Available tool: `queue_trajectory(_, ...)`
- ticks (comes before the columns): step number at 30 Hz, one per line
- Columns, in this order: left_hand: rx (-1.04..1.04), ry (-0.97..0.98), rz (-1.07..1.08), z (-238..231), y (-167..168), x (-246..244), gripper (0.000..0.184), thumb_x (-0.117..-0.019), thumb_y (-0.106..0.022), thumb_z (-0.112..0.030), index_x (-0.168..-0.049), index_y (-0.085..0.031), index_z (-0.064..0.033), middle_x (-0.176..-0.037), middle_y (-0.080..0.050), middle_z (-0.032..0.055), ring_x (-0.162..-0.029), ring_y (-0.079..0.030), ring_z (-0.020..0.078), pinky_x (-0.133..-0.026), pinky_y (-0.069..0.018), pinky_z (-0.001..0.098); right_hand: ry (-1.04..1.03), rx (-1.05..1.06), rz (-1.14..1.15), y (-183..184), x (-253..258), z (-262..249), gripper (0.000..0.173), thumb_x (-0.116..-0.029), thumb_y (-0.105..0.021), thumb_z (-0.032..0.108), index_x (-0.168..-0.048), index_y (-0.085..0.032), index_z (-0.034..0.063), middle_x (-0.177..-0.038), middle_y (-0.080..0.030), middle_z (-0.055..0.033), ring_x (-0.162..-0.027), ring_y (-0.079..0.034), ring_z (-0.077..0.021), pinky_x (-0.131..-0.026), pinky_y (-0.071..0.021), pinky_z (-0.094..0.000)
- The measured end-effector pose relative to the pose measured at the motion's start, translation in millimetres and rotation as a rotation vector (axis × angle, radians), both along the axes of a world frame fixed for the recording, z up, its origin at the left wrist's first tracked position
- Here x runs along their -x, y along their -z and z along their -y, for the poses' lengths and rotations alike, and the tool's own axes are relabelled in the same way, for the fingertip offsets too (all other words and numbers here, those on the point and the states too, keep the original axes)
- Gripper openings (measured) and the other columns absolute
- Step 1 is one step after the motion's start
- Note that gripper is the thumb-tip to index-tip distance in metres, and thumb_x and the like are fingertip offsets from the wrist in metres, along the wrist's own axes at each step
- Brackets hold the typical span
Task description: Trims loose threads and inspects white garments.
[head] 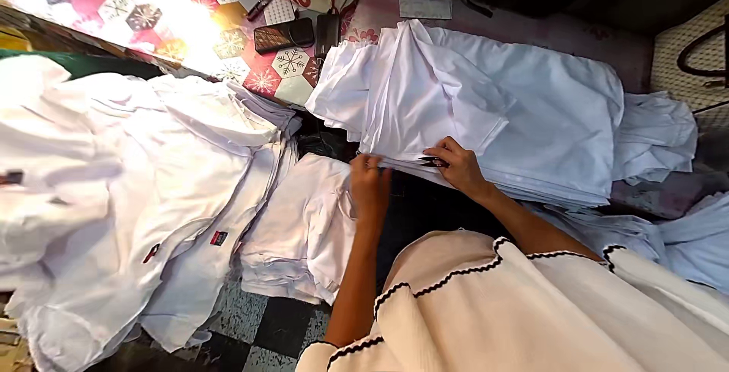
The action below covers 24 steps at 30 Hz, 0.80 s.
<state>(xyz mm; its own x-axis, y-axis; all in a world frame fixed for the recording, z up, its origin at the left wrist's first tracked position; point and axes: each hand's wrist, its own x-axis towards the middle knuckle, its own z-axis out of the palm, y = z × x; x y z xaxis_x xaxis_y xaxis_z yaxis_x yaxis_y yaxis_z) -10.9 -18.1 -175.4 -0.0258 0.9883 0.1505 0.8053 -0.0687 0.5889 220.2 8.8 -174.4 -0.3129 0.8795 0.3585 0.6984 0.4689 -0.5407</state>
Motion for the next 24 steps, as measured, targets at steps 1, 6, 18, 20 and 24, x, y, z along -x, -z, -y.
queue_trajectory(1, -0.144, 0.06, -0.002, -8, 8, -16, 0.028, -0.091, -0.074, -0.015, -0.116, -0.073, -0.0018, -0.129, -0.064, 0.0249, -0.123, -0.06, 0.0433, -0.101, -0.05, 0.0563, -0.015, -0.027, -0.011, -3, 0, -1, 0.028, -0.0825, -0.07, -0.007, -0.107, -0.078, 0.0037, -0.099, -0.068, -0.0198, -0.071, -0.068, -0.0299, -0.056, -0.056, -0.0447)
queue_trajectory(6, -0.547, 0.121, 0.051, -43, 51, -18, 0.014, -0.0928, -0.063, 0.002, -0.1, -0.075, 0.0003, -0.106, -0.072, 0.0182, -0.106, -0.068, 0.0348, -0.093, -0.0556, 0.045, 0.003, -0.284, 0.117, -46, -39, -3, 0.024, -0.0894, -0.065, 0.0, -0.106, -0.08, 0.0078, -0.095, -0.068, -0.0191, -0.064, -0.063, -0.0268, -0.054, -0.0498, -0.0395)
queue_trajectory(18, -0.116, -0.006, 0.304, 5, -12, -19, 0.019, -0.0952, -0.066, -0.005, -0.107, -0.073, 0.0075, -0.11, -0.067, 0.0253, -0.098, -0.069, 0.0323, -0.086, -0.0582, 0.043, 0.056, 0.343, -0.033, -91, -55, 8, 0.025, -0.1051, -0.052, 0.011, -0.113, -0.072, -0.001, -0.088, -0.068, -0.011, -0.074, -0.065, -0.0194, -0.07, -0.0565, -0.0387)
queue_trajectory(20, -0.166, 0.088, 0.343, -3, -10, -54, 0.019, -0.0938, -0.07, -0.009, -0.103, -0.074, 0.0073, -0.106, -0.068, 0.0232, -0.095, -0.069, 0.0306, -0.083, -0.0589, 0.0411, 0.069, 0.606, -0.353, -89, -31, 5, 0.034, -0.1109, -0.04, 0.022, -0.106, -0.066, 0.0007, -0.067, -0.055, 0.0008, -0.055, -0.05, -0.0053, -0.054, -0.0458, -0.0227)
queue_trajectory(24, -0.189, 0.078, 0.294, -22, 28, -85, 0.017, -0.0931, -0.072, -0.008, -0.099, -0.073, 0.0086, -0.104, -0.067, 0.0243, -0.1, -0.067, 0.0361, -0.089, -0.0572, 0.044, 0.106, 1.223, -0.719, -57, -9, -6, 0.056, -0.1115, -0.021, 0.05, -0.091, -0.057, 0.0119, -0.056, -0.039, 0.0083, -0.043, -0.036, -0.0022, -0.045, -0.0353, -0.0176)
